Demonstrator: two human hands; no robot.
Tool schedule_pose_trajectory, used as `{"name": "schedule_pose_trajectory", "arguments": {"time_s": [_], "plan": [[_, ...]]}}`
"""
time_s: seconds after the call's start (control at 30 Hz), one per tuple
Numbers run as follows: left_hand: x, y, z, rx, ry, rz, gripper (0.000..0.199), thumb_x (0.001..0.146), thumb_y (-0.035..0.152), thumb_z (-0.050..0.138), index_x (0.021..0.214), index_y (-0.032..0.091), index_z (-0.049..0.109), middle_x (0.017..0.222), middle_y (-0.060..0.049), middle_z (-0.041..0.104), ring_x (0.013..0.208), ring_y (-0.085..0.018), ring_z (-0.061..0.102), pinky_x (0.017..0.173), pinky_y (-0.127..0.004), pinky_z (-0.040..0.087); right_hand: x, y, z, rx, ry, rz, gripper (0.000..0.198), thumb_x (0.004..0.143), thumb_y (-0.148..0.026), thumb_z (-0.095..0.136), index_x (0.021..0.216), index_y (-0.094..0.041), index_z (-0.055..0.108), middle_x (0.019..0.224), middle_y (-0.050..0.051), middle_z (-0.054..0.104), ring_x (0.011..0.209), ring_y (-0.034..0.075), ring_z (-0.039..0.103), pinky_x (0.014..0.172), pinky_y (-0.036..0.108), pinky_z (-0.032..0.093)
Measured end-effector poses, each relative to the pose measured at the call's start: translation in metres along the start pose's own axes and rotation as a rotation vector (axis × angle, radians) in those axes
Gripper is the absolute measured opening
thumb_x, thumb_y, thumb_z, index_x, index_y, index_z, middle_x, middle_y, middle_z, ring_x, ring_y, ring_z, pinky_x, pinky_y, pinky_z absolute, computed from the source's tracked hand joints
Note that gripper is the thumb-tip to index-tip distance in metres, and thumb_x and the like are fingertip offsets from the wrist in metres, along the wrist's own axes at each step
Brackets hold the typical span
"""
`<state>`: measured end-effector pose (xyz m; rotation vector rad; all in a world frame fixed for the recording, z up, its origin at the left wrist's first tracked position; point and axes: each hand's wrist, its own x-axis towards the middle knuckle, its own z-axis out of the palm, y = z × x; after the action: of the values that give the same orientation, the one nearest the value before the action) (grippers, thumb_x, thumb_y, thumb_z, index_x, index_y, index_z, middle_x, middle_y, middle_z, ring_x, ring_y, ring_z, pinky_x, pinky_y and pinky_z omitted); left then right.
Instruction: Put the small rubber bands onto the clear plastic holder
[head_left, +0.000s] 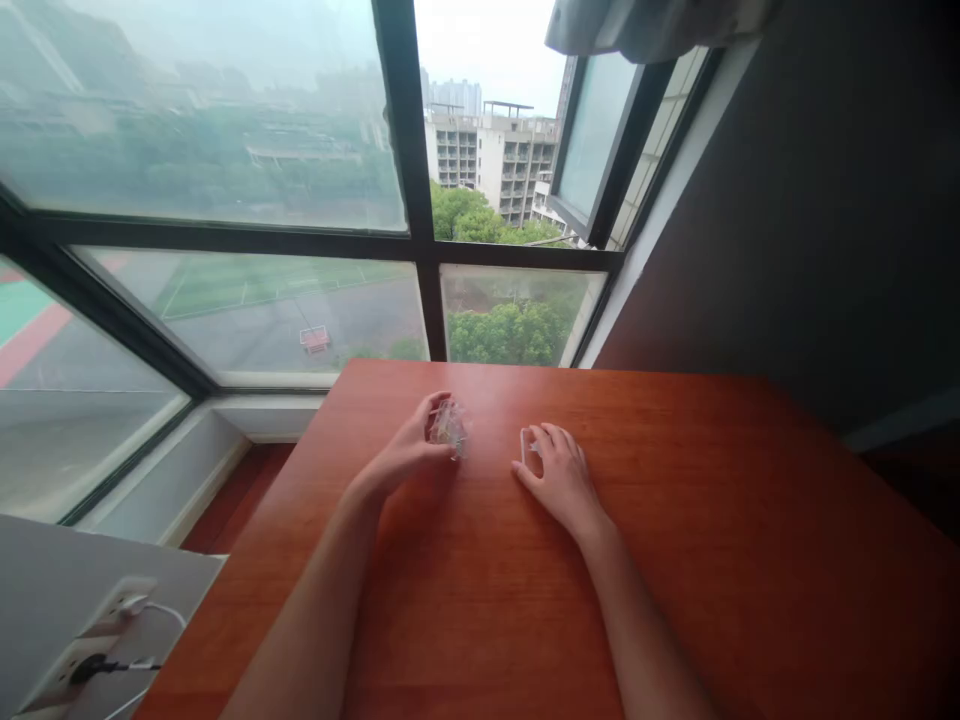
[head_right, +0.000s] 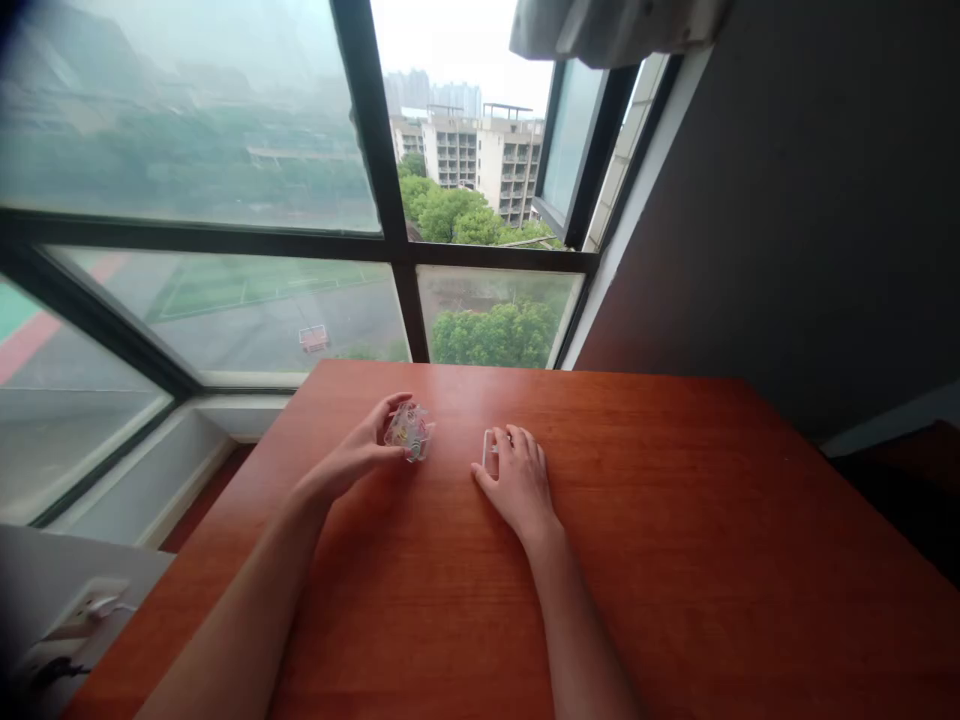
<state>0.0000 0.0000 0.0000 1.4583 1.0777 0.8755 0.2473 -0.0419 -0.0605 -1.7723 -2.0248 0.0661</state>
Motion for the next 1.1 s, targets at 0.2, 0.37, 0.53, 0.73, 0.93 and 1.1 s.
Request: {"name": "schedule_pose_trajectory", "arguments": {"time_s": [0.2,0.37,0.53,0.73,0.93,1.1], "plan": [[-0.01,0.015,-0.026,0.334,0.033,0.048,0.072,0.062,0.014,0.057,0.132,0.017,0.043,0.127,-0.01,0.05,0.118,-0.025,0.051,0.102,-0.039,0.042,0.0,-0.001,-0.002,0.004,-0.016,0.006,0.054,0.081,-0.046,0.06,0.128,-0.019,0.053,0.131,0.014,0.052,0.123,0.029,0.044,0.1,0.045,0.039],[-0.009,0.011,-0.025,0.775,0.018,0.117,0.067,0.058,0.013,0.056,0.125,0.019,0.057,0.124,-0.009,0.051,0.114,-0.027,0.052,0.099,-0.037,0.043,0.0,0.0,-0.002,0.004,-0.011,-0.002,0.054,0.081,-0.046,0.06,0.128,-0.02,0.053,0.131,0.014,0.052,0.123,0.029,0.044,0.099,0.045,0.039],[-0.006,0.007,-0.019,0.873,-0.001,0.116,0.066,0.057,0.012,0.059,0.122,0.021,0.061,0.123,-0.009,0.054,0.112,-0.029,0.052,0.098,-0.039,0.042,0.0,0.002,0.0,0.004,-0.014,-0.006,0.056,0.081,-0.047,0.06,0.13,-0.02,0.052,0.132,0.014,0.052,0.123,0.029,0.044,0.1,0.046,0.038],[-0.01,0.015,-0.027,0.649,-0.007,0.081,0.069,0.058,0.012,0.052,0.126,0.019,0.058,0.121,-0.007,0.053,0.113,-0.026,0.052,0.097,-0.036,0.045,0.001,0.002,-0.001,0.045,-0.005,0.01,0.056,0.082,-0.047,0.059,0.13,-0.019,0.052,0.13,0.013,0.053,0.122,0.029,0.045,0.101,0.045,0.039],[-0.015,0.025,-0.034,0.24,0.093,-0.018,0.073,0.066,0.022,0.065,0.136,0.022,0.046,0.132,-0.009,0.049,0.122,-0.028,0.047,0.098,-0.039,0.046,0.004,0.0,-0.002,0.246,0.047,0.042,0.059,0.084,-0.053,0.055,0.131,-0.017,0.051,0.129,0.012,0.055,0.119,0.027,0.049,0.102,0.042,0.04],[-0.01,0.02,-0.024,0.084,0.149,-0.071,0.084,0.071,0.038,0.071,0.144,0.02,0.033,0.125,-0.013,0.051,0.109,-0.025,0.056,0.09,-0.041,0.052,0.007,-0.003,-0.005,0.574,0.07,0.182,0.061,0.085,-0.057,0.05,0.13,-0.016,0.052,0.124,0.013,0.059,0.112,0.025,0.057,0.096,0.039,0.046]]}}
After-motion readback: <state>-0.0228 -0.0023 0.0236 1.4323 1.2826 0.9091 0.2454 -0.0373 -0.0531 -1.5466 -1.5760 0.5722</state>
